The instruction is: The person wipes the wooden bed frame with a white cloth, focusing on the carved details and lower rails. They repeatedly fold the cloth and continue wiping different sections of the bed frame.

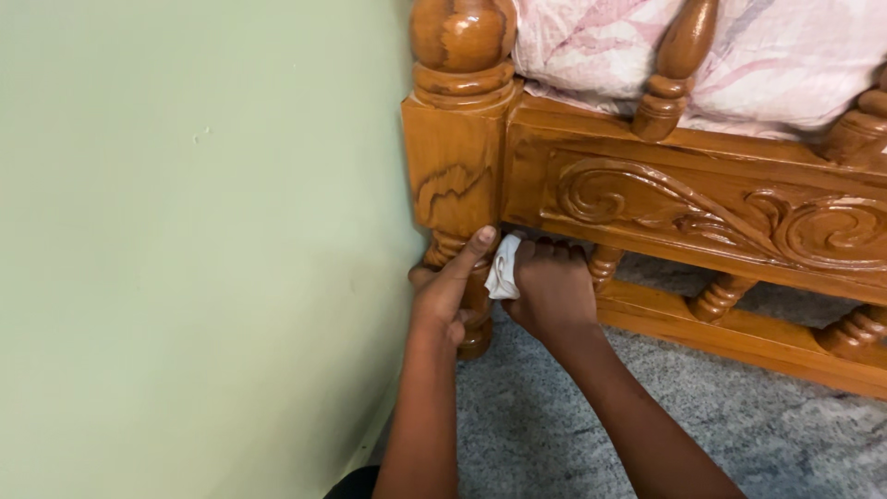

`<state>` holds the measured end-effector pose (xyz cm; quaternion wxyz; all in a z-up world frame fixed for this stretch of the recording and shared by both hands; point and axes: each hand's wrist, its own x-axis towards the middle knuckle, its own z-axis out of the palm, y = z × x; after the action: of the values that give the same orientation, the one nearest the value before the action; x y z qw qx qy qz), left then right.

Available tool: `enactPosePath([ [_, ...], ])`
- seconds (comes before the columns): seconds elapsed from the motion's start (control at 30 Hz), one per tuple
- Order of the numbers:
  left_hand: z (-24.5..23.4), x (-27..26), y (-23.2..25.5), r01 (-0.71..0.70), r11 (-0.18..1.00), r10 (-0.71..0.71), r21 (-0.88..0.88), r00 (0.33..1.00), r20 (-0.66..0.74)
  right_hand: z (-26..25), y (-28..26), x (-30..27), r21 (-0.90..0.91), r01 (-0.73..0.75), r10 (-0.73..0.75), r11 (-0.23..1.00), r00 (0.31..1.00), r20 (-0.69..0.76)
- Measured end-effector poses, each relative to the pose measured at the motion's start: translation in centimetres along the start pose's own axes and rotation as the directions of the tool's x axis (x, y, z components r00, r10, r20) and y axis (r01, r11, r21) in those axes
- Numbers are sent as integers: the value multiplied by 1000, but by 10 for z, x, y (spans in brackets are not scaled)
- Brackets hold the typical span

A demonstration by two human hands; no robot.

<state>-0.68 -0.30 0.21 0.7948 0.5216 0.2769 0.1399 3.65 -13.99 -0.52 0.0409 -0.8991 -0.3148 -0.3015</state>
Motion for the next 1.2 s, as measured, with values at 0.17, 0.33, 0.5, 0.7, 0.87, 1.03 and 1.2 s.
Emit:
enactPosePath([
  [0.17,-1,1,-2,-17,1000,17,-7,1000,16,2,-1,0,-3,-6,6,1000,1000,-17],
  [0.33,0,1,-4,-4,1000,5,29,1000,-29,0,-2,0,-22,-18,18,1000,1000,-9],
  [0.5,3,-3,1,-2,1000,1,-13,999,-34,-2,-4,-3,-45,-3,2,999,1000,-23],
  [0.7,1,-8,-1,13,995,-15,-94,1000,-15,2,-2,-23,-224,85,-87,971,996,-1],
  [0.87,13,-12,-13,-113,968,102,-223,993,-62,-14,12,-49,-161,222,-232,962,972,-45],
  [1.03,36,-56,-5,-14,996,-22,-91,927,-374,-26,22,-79,-208,181,-173,961,983,54],
  [1.2,78,-80,-32,-339,900,419,274,846,-330,-9,56,-134,-208,-54,39,977,996,-77],
])
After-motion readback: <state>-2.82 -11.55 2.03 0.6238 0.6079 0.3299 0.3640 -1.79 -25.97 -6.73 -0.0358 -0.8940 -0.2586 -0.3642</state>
